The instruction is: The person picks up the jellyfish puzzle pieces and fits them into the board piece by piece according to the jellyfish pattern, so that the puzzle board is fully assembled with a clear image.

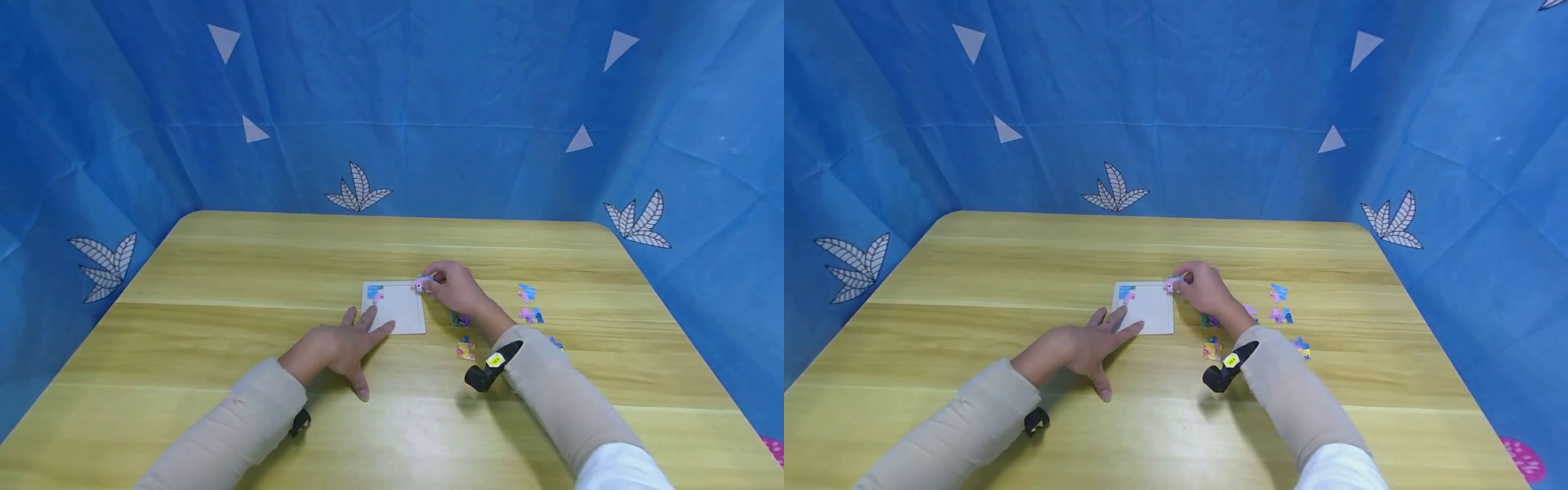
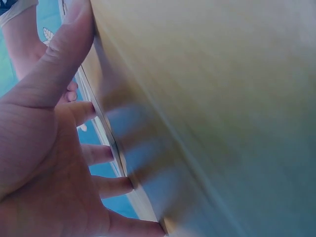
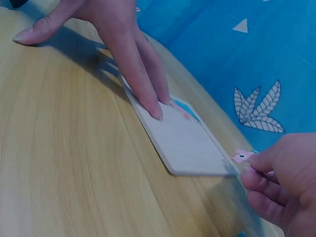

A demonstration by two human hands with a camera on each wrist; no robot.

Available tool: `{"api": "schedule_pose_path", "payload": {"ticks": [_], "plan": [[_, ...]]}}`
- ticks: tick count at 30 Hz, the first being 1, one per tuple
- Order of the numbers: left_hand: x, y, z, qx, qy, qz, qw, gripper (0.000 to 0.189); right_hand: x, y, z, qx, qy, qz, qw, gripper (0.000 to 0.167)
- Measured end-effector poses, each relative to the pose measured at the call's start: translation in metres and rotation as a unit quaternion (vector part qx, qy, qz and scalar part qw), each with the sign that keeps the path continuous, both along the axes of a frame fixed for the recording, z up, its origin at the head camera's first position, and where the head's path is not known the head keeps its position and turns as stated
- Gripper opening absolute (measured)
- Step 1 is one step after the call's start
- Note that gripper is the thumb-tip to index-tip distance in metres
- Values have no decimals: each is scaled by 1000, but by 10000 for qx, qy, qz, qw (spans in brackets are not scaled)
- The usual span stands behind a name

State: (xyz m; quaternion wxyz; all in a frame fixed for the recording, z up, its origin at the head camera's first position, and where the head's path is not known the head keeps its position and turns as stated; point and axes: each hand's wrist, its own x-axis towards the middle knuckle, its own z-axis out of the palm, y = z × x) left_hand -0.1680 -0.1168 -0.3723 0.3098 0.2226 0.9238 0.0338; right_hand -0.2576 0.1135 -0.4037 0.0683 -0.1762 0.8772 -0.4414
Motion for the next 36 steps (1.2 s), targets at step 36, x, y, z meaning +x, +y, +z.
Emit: {"api": "schedule_pose_path", "payload": {"ticks": [36], "plan": [[-1,0,-2,-40,-48,-16,10000,121,-4,-52,-10,423,279,245,9984,20]]}}
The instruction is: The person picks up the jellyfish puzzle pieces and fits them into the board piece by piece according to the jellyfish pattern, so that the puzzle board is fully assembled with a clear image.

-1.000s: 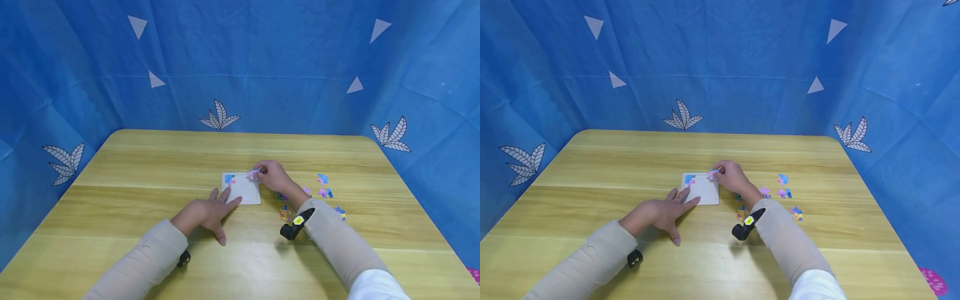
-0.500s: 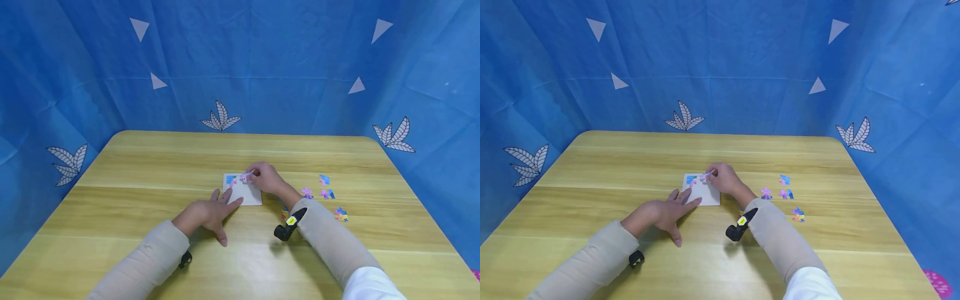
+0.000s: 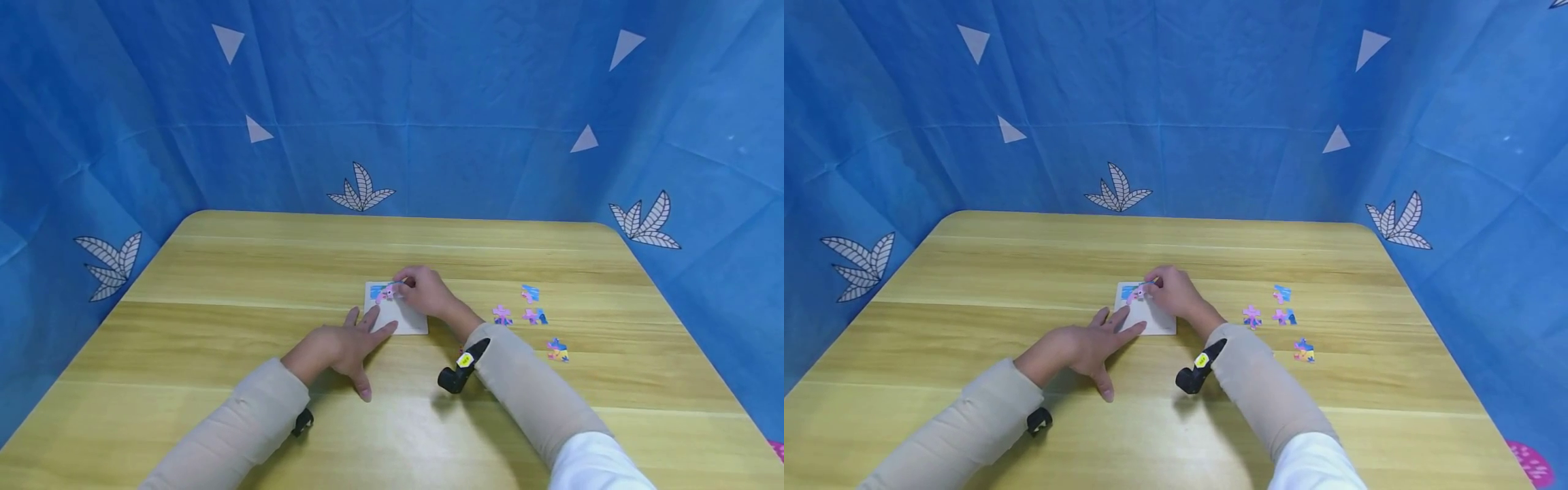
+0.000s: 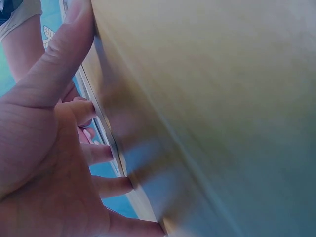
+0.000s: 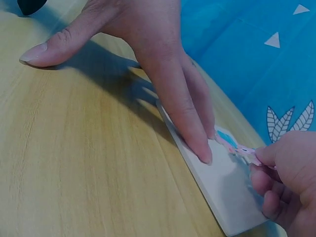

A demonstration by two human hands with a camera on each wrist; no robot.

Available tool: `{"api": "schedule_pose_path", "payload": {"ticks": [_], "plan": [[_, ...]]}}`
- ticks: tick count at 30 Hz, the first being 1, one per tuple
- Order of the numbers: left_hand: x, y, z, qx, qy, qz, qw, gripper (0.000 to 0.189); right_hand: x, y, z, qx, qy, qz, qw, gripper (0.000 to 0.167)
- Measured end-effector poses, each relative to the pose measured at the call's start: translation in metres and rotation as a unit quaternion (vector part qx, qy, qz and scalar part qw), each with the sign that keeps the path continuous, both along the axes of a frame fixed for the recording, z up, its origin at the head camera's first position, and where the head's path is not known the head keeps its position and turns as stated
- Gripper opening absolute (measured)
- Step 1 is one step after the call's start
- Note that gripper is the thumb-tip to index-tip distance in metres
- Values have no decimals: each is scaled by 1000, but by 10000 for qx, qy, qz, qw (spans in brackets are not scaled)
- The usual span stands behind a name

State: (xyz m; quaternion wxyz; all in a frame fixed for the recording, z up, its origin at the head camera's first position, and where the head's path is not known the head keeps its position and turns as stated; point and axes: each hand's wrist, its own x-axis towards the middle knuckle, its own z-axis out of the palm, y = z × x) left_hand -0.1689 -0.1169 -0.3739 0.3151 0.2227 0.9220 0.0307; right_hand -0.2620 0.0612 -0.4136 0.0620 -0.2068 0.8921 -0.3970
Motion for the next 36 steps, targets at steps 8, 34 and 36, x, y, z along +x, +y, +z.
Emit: {"api": "schedule_pose_path", "payload": {"ticks": [8,34,36], "plan": [[-1,0,0,-66,10,-20,10000,121,1,-5,1,109,-191,-166,9996,21],[-1,2,1,-30,54,-24,10000,121,-12,-15,8,667,-874,-916,9897,32],[-1,2,1,-26,55,-27,10000,121,-12,-15,9,711,-964,-917,9886,32]]}}
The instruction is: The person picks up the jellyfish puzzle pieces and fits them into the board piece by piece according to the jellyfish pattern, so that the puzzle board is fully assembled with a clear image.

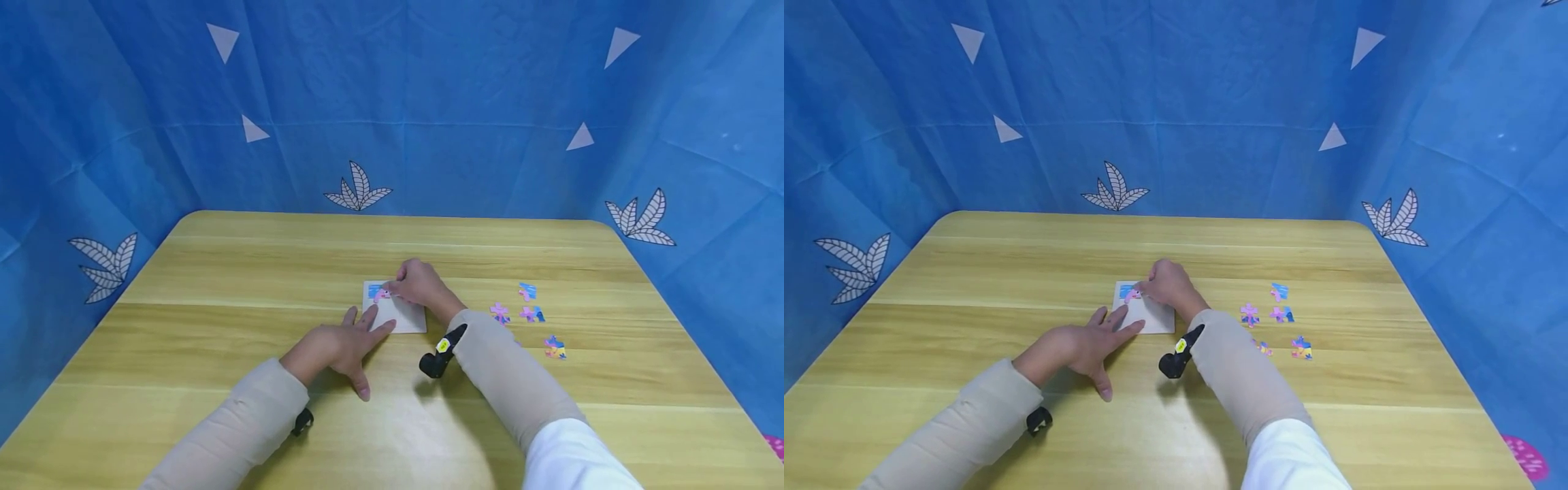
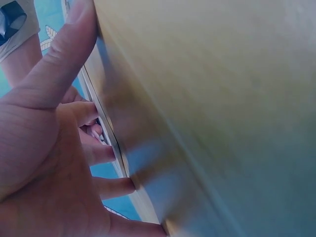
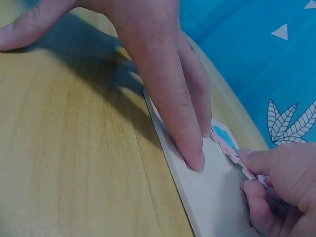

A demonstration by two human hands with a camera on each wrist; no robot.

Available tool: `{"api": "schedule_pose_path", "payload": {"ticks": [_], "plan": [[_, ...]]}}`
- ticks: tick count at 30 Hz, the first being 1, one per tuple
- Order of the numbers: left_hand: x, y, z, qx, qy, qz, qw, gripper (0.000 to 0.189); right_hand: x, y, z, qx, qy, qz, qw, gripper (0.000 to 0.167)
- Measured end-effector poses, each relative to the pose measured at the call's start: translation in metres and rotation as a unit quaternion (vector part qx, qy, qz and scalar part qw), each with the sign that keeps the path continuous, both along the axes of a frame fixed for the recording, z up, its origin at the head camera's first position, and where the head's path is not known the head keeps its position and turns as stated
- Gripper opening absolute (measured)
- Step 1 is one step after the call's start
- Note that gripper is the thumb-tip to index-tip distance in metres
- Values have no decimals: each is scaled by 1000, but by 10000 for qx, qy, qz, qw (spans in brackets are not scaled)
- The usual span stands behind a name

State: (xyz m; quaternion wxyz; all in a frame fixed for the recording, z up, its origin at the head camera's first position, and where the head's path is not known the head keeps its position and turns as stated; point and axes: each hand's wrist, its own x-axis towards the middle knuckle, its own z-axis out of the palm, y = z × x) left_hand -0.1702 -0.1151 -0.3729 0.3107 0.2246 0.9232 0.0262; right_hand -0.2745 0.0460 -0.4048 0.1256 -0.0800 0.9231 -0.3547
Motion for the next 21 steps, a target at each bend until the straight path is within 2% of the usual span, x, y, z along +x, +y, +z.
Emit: {"api": "schedule_pose_path", "payload": {"ticks": [13,21], "plan": [[-1,0,-1,48,-4,-21,10000,121,-6,2,-3,308,-414,-133,9986,42],[0,0,-2,69,-7,2,10000,122,-5,2,-3,474,-303,-74,9984,49]]}}
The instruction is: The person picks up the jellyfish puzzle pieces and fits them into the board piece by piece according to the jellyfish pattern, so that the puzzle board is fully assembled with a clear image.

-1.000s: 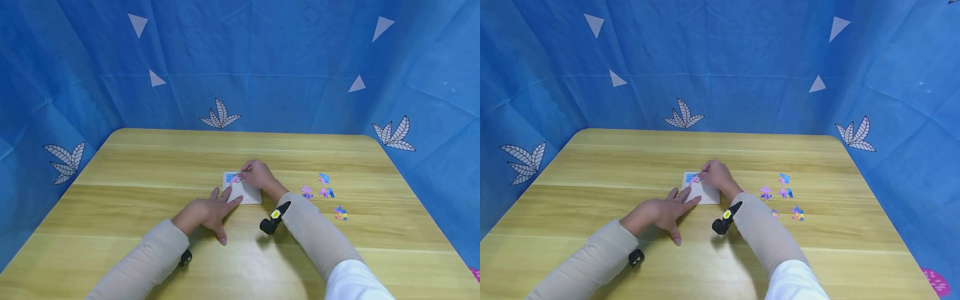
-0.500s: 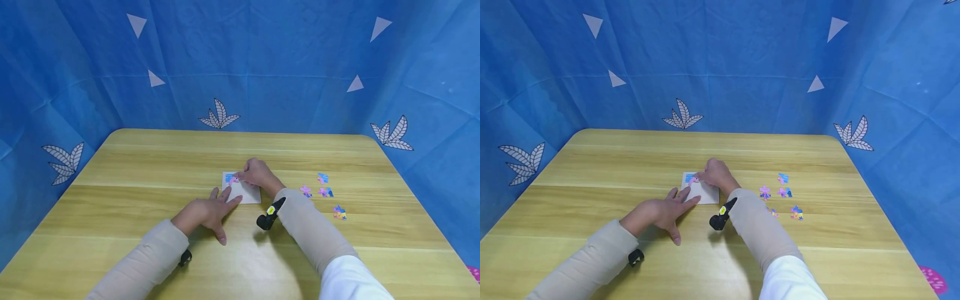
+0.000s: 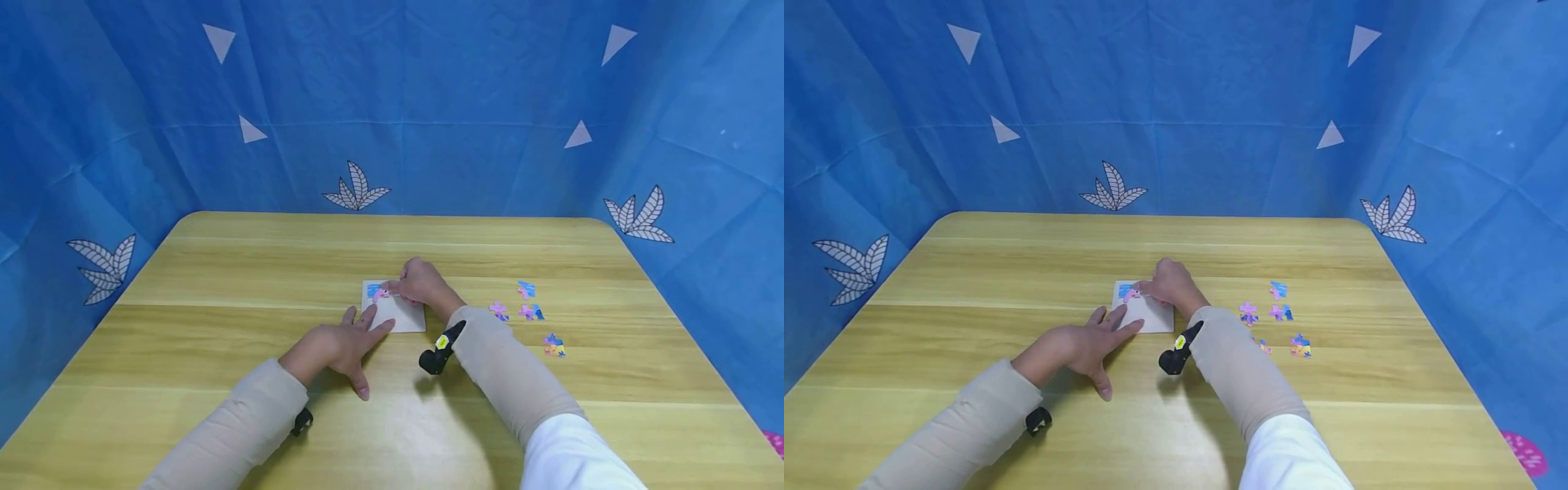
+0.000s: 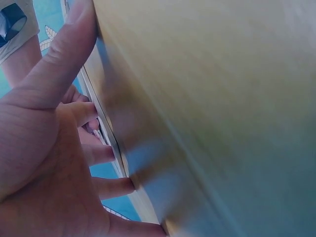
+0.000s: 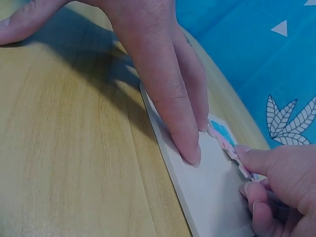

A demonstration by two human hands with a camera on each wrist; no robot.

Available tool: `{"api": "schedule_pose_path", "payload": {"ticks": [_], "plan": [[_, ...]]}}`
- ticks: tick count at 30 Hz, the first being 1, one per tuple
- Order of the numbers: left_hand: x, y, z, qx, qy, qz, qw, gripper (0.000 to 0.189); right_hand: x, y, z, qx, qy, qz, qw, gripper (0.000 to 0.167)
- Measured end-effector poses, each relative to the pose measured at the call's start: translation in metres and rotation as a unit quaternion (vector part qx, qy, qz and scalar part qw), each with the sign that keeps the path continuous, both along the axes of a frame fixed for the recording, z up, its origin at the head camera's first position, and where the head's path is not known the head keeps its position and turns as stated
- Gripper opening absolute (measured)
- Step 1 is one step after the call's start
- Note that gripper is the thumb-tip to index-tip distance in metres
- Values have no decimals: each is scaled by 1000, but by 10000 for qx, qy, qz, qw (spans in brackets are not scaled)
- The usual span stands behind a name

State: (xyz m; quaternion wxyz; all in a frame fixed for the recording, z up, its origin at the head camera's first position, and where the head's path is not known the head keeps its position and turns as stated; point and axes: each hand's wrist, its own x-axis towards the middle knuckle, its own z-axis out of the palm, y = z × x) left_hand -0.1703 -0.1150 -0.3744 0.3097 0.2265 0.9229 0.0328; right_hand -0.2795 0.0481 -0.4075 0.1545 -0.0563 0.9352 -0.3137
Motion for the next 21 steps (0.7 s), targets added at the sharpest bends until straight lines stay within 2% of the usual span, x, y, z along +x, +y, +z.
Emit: {"api": "schedule_pose_path", "payload": {"ticks": [13,21], "plan": [[1,0,1,-24,26,-15,10000,122,3,0,2,68,-25,-154,9999,45],[2,0,2,-37,22,-19,10000,122,6,-1,-1,-35,261,-119,9996,44]]}}
